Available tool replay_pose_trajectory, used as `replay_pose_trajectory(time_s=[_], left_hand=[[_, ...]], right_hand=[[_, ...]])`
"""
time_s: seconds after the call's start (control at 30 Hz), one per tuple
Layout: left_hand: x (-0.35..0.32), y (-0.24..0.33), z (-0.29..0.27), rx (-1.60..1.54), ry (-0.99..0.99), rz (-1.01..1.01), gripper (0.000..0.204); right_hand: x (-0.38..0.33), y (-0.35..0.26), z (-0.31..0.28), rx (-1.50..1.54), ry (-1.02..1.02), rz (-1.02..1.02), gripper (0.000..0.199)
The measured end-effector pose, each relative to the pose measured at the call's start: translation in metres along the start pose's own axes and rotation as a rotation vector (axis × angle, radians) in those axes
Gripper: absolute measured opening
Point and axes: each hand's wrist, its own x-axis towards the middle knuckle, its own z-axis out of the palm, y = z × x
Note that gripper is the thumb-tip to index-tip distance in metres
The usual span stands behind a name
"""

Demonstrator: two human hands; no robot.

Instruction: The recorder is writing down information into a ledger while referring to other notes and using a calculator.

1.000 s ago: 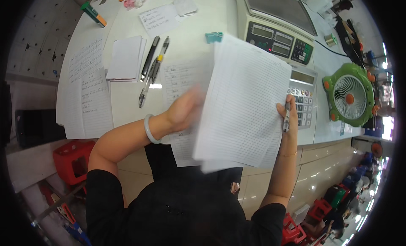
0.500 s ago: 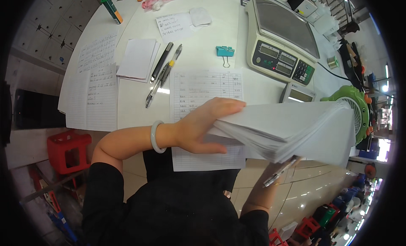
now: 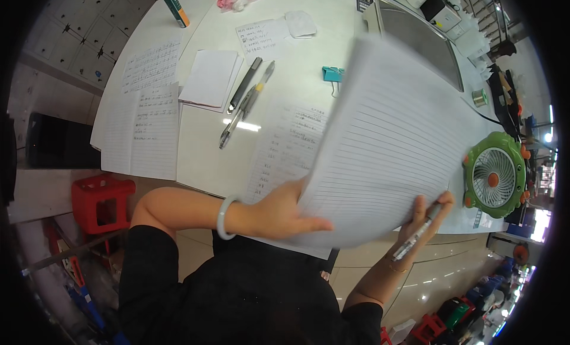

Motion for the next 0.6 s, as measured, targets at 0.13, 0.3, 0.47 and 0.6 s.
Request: replay_pose_trajectory(time_s=[0.13, 0.3, 0.47, 0.6], left_hand=[[-0.026, -0.038, -0.034, 0.912, -0.153, 0.235, 0.070], [-0.036, -0.058, -0.072, 1.155, -0.315, 0.220, 0.056], [-0.043, -0.071, -0.041, 1.285, -0.162, 0.162, 0.070], [-0.041, -0.072, -0.019, 1.282, -0.159, 0.161, 0.075]], right_hand=[[-0.025, 0.043, 0.009, -0.217, -0.324, 0.068, 0.036], [-0.029, 0.064, 0.005, -0.285, -0.366, 0.200, 0.036], [-0.004, 0.081, -0.013, -0.391, -0.348, 0.168, 0.035], [0.013, 0.080, -0.023, -0.496, -0.423, 0.140, 0.036]])
